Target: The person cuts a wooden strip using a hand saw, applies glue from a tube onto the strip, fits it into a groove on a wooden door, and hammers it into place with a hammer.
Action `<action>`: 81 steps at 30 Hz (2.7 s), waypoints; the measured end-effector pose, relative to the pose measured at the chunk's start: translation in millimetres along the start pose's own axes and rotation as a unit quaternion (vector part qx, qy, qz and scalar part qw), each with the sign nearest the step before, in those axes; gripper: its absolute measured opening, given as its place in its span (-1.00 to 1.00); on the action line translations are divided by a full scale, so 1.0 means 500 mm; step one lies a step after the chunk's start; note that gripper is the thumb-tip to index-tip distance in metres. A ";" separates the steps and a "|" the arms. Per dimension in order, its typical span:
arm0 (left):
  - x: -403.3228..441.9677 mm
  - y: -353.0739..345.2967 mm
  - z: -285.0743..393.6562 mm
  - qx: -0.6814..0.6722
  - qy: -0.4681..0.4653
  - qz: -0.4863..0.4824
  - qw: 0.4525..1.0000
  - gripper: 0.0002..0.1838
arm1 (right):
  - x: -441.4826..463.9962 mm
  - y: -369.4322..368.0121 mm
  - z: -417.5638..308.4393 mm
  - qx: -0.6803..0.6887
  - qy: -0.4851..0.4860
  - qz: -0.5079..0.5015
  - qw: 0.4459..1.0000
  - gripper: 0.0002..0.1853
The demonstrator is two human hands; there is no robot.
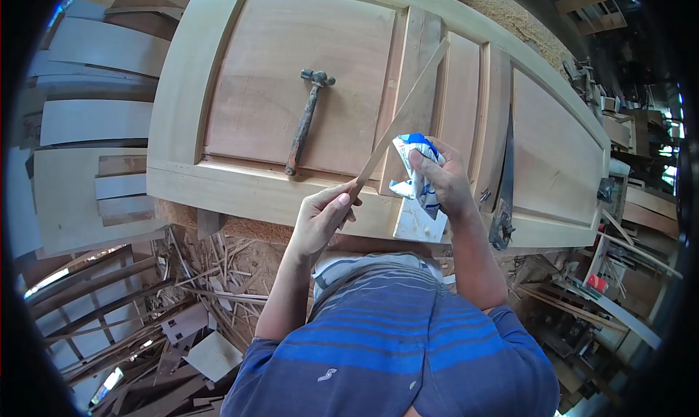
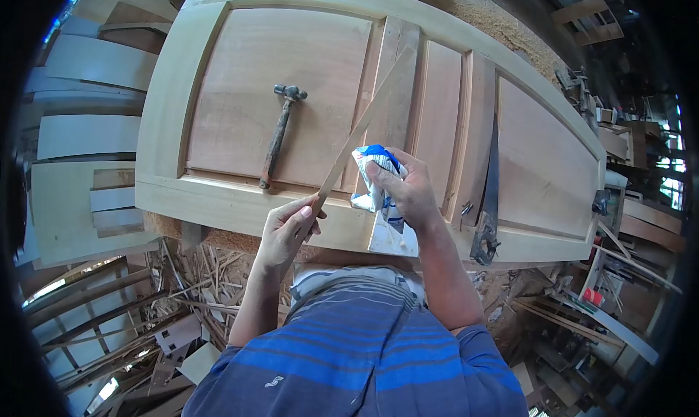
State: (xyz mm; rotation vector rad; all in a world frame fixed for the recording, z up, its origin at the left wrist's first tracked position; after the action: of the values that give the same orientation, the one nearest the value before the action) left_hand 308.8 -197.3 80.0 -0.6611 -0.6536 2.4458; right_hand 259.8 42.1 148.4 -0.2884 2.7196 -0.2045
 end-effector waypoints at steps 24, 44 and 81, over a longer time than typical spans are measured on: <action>0.068 -0.047 -0.018 0.020 0.049 -0.002 0.999 -0.54 | 0.052 0.169 -0.082 -0.049 0.037 0.085 0.994 -0.69; 0.066 -0.080 -0.031 -0.015 0.065 -0.025 0.997 -0.54 | 0.069 0.298 -0.170 -0.051 0.121 0.133 0.982 -0.72; 0.253 -0.077 0.085 -0.087 -0.080 0.005 0.993 -0.50 | 0.002 -0.009 0.007 -0.098 -0.037 -0.051 0.993 -0.62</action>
State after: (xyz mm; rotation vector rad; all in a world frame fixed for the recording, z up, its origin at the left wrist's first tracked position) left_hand 204.1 -107.3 94.2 -0.5387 -0.9359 2.4890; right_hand 261.3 36.9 145.5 -0.4829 2.6553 0.0465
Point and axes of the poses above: each hand's wrist, its own x-axis towards the middle knuckle, its own y-axis out of the back of the hand, z = x × y, the point moved 9 cm from there along x, towards the middle knuckle, and after that the axes turned 14 degrees about -z, right-handed, at the moved point
